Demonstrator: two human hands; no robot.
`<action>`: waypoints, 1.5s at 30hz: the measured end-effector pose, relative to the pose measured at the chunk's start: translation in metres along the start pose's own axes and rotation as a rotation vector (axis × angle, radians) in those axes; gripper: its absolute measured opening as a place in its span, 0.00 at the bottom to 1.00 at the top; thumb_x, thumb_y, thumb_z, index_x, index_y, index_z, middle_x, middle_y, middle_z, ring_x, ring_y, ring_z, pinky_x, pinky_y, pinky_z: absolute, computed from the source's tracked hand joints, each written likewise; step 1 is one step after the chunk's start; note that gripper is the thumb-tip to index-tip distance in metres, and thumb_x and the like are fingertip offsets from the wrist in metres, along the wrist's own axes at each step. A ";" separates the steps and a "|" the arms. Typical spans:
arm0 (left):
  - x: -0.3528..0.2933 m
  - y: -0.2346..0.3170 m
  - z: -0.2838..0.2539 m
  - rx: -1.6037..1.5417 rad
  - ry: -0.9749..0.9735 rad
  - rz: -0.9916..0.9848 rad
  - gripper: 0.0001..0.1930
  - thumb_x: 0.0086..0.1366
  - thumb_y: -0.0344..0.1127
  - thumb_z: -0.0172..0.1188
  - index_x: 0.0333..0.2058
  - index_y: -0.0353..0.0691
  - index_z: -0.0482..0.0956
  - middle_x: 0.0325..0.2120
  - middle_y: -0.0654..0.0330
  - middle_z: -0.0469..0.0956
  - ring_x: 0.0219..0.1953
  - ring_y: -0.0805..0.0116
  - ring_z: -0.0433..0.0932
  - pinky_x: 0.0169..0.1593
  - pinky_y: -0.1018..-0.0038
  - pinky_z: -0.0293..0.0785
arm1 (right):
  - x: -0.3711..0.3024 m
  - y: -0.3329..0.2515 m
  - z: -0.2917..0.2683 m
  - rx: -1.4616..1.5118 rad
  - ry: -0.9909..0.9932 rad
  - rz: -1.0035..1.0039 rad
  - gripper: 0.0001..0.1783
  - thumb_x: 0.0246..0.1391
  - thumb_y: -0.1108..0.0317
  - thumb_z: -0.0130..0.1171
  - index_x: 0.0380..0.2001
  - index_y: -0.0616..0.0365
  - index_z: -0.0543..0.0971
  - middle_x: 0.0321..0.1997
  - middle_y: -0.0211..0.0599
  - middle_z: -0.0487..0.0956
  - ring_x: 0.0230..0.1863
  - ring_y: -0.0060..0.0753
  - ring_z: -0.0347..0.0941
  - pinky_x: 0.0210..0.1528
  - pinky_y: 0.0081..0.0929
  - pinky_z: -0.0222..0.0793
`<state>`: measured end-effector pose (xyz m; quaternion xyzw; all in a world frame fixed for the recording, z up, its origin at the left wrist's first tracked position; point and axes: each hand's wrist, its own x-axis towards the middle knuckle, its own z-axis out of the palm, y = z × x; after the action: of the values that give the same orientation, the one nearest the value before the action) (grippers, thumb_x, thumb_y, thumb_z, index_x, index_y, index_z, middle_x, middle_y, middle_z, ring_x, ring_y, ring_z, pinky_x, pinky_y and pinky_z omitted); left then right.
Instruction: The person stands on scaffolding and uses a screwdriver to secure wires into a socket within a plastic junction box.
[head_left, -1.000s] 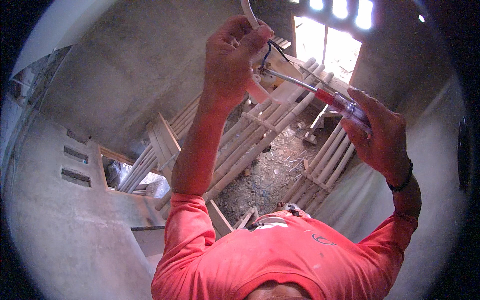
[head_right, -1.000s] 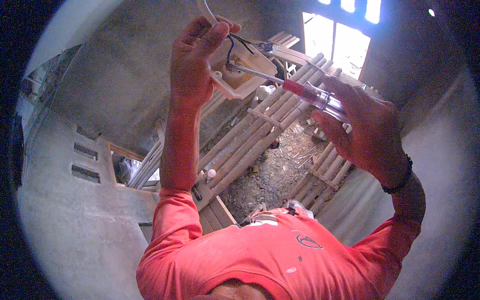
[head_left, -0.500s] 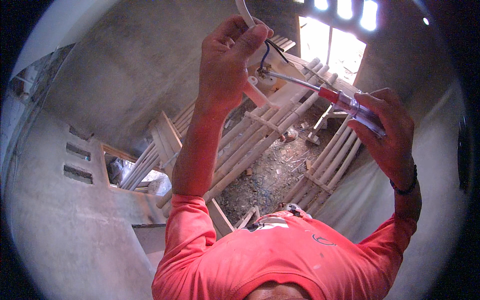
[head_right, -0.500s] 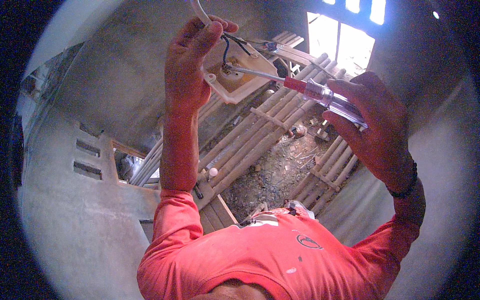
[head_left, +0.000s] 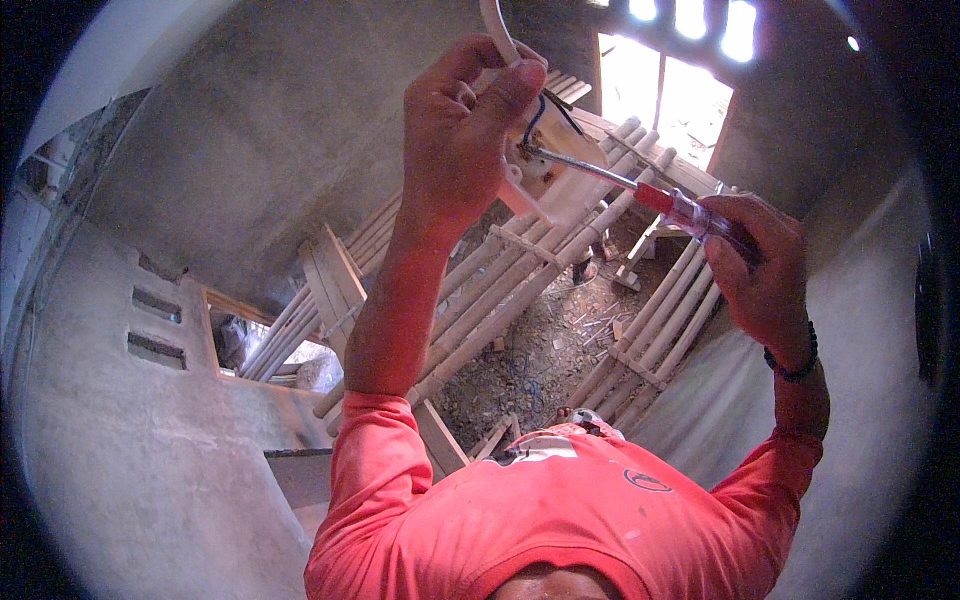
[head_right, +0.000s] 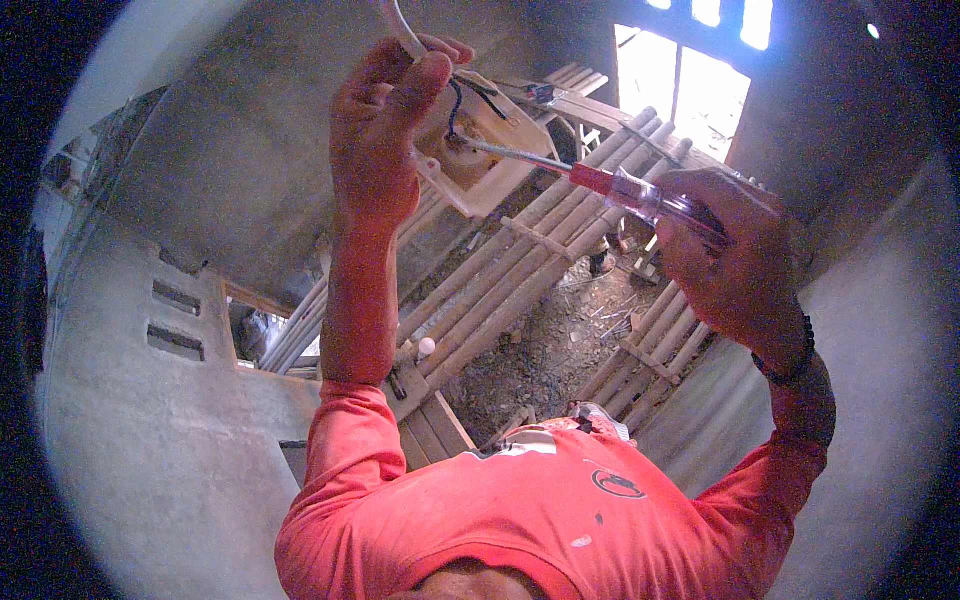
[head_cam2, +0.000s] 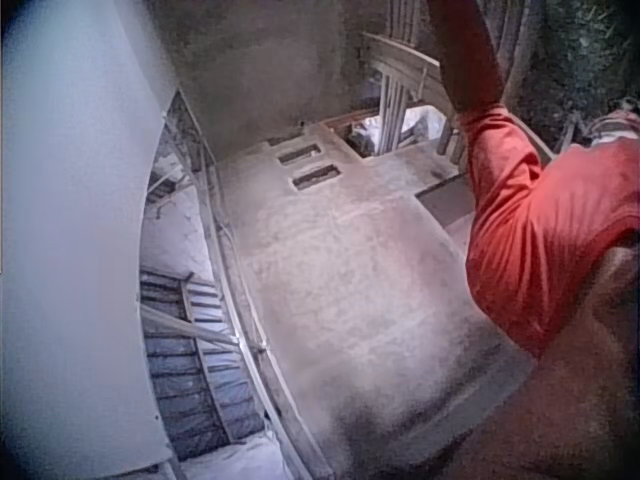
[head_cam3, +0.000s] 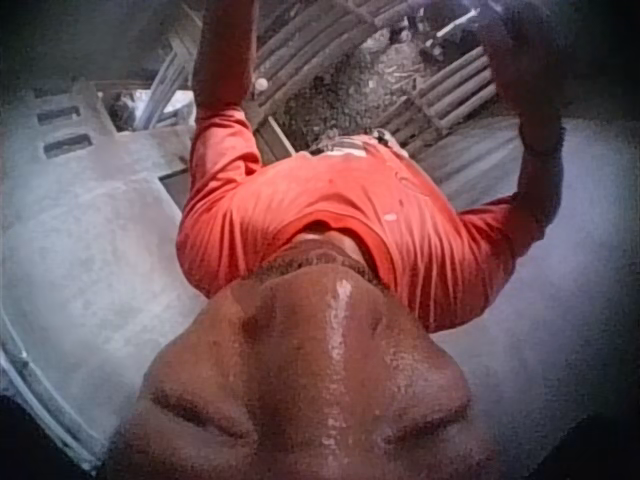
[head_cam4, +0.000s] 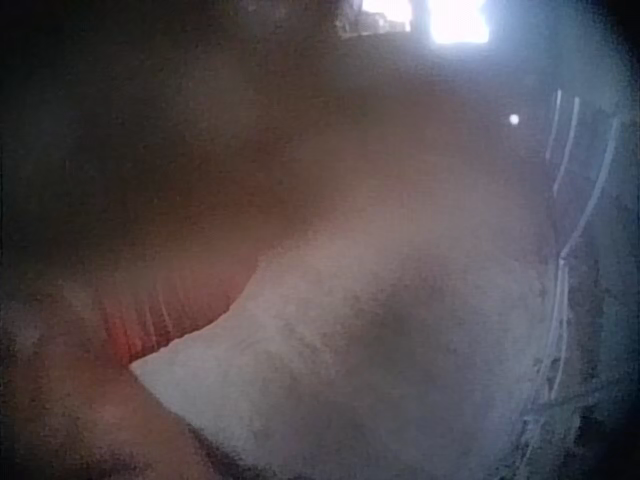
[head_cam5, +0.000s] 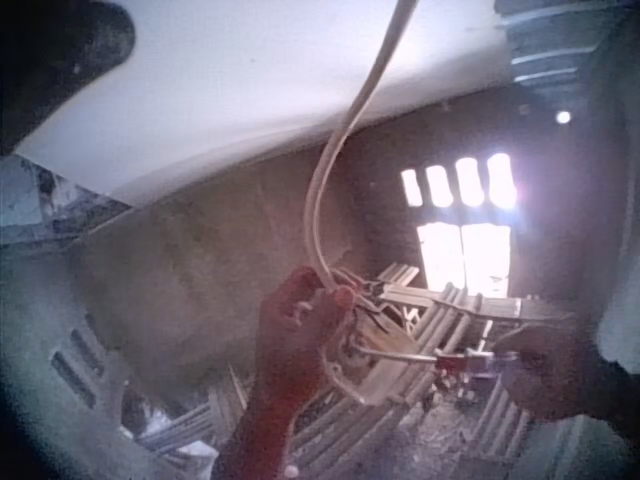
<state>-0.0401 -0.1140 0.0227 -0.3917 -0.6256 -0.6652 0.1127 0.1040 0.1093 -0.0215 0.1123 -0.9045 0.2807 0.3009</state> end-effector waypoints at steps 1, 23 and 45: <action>0.000 0.001 -0.001 -0.002 0.025 -0.024 0.12 0.55 0.39 0.60 0.34 0.38 0.75 0.32 0.59 0.77 0.36 0.73 0.74 0.44 0.75 0.67 | 0.000 -0.002 0.001 0.042 0.025 0.019 0.19 0.46 0.64 0.57 0.42 0.61 0.72 0.26 0.35 0.73 0.27 0.20 0.69 0.31 0.18 0.65; 0.003 -0.009 -0.007 -0.085 0.105 0.001 0.11 0.57 0.39 0.58 0.33 0.37 0.76 0.26 0.63 0.77 0.28 0.79 0.73 0.31 0.82 0.68 | 0.004 -0.002 -0.004 -0.241 0.306 -0.400 0.26 0.45 0.60 0.63 0.46 0.60 0.72 0.32 0.37 0.76 0.31 0.32 0.72 0.36 0.24 0.69; 0.006 -0.011 -0.011 -0.080 0.065 0.052 0.10 0.57 0.37 0.59 0.34 0.37 0.75 0.31 0.61 0.77 0.33 0.78 0.73 0.38 0.80 0.68 | 0.001 0.001 0.000 0.163 0.353 -0.257 0.33 0.39 0.60 0.68 0.48 0.60 0.69 0.41 0.36 0.73 0.36 0.26 0.69 0.38 0.22 0.68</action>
<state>-0.0550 -0.1197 0.0193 -0.3905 -0.5840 -0.6989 0.1343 0.1024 0.1101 -0.0214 0.1995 -0.7904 0.3275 0.4778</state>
